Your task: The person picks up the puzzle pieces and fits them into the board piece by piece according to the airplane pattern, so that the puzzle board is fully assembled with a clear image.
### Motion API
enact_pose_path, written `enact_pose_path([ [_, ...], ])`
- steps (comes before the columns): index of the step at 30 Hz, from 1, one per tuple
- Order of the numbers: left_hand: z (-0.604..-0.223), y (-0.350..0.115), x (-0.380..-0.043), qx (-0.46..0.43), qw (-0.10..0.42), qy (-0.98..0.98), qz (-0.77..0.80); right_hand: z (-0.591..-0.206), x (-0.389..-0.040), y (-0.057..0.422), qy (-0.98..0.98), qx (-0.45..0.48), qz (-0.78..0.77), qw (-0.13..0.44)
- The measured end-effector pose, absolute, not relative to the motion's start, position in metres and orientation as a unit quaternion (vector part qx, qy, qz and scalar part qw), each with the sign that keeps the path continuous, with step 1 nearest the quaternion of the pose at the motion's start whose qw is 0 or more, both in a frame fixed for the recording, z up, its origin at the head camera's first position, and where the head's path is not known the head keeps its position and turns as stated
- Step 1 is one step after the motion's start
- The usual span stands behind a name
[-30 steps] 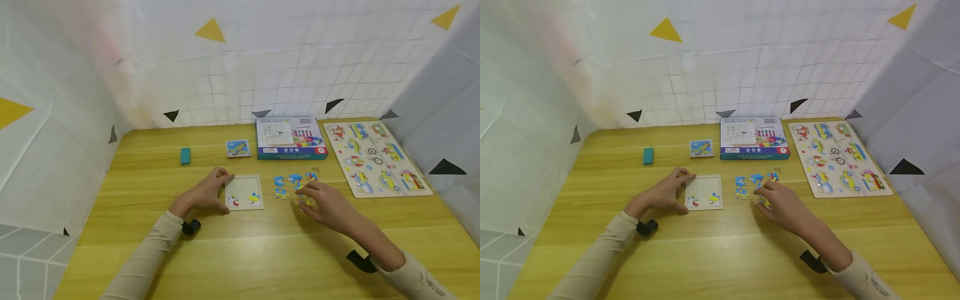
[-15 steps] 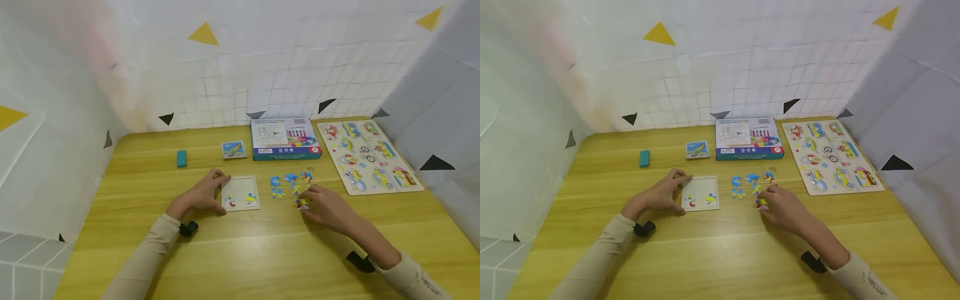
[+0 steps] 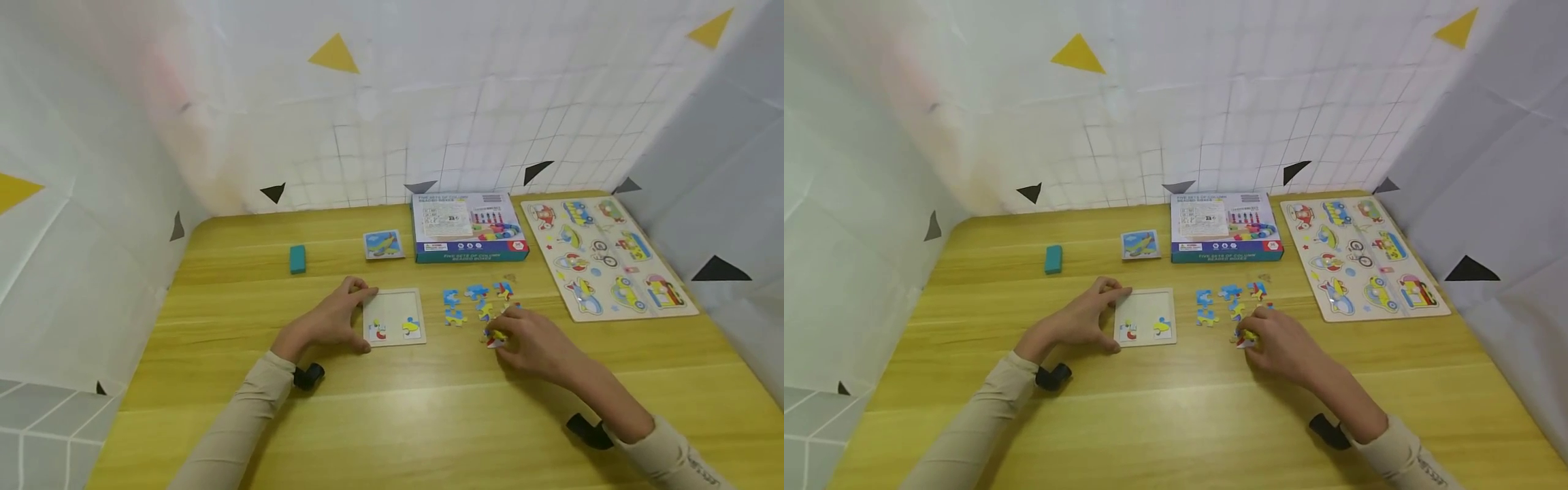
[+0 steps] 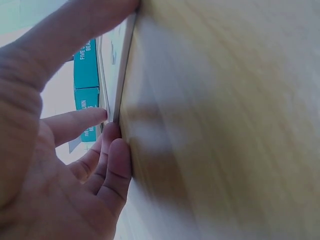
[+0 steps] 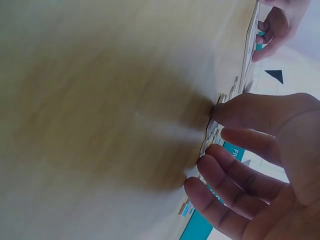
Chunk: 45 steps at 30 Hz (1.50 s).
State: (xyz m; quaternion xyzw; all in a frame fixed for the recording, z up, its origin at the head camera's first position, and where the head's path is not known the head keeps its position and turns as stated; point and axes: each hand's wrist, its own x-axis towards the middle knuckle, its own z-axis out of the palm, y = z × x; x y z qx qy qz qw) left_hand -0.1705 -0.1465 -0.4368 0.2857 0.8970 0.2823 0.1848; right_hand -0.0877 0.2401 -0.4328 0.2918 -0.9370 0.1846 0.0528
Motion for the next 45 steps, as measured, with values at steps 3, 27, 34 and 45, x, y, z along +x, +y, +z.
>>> enact_pose_path([
  [3, -0.434, -0.147, -0.170, 0.282, 0.184, 0.898, 0.284, -0.431, -0.090, 0.239, -0.937, 0.289, 0.190, 0.044],
  [27, -0.438, -0.146, -0.164, 0.315, 0.177, 0.885, 0.293, -0.427, -0.088, 0.228, -0.930, 0.290, 0.223, 0.034],
  [34, -0.438, -0.150, -0.163, 0.307, 0.176, 0.892, 0.282, -0.418, -0.091, 0.213, -0.928, 0.296, 0.222, 0.034],
  [45, -0.435, -0.147, -0.164, 0.301, 0.180, 0.893, 0.283, -0.413, -0.097, 0.198, -0.919, 0.319, 0.226, 0.050],
])
